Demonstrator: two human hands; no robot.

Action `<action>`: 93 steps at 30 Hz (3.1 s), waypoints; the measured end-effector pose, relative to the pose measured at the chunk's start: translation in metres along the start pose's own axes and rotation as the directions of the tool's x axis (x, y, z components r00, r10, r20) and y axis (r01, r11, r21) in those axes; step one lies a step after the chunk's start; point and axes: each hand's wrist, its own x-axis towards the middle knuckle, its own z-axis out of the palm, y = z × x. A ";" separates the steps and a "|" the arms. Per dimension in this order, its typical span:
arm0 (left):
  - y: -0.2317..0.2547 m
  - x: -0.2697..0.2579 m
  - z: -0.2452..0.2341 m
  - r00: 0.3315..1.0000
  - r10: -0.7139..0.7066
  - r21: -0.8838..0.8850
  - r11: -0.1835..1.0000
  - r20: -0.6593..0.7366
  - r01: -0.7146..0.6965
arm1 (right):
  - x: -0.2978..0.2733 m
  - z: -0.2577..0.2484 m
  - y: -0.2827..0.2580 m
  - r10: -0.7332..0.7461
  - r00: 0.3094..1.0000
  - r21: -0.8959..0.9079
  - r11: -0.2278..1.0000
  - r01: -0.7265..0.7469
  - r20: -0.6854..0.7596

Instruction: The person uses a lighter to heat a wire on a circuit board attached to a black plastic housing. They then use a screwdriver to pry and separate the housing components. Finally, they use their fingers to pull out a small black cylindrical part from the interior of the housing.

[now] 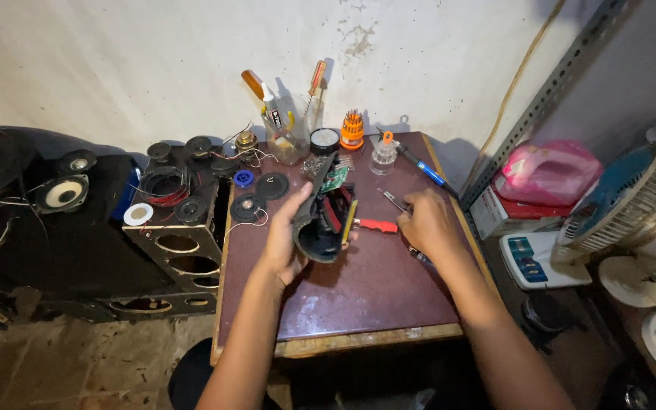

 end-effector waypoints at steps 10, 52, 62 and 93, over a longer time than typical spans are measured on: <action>0.009 -0.008 0.004 1.000 0.017 -0.042 0.999 -0.010 -0.017 | -0.027 -0.084 -0.066 -0.142 0.981 0.209 0.963 0.168 -0.133; 0.047 -0.007 0.015 0.988 0.126 -0.111 0.987 0.085 -0.116 | -0.087 -0.062 -0.130 -0.478 0.872 0.325 0.811 0.486 -0.111; 0.057 -0.012 0.037 0.984 0.107 -0.090 0.991 0.144 -0.094 | -0.117 -0.118 -0.223 -0.150 0.955 0.150 0.982 0.114 0.257; 0.011 0.001 0.023 0.948 0.304 0.338 0.905 -0.091 -0.258 | -0.109 -0.117 -0.146 -0.396 0.688 0.426 0.569 0.703 -0.608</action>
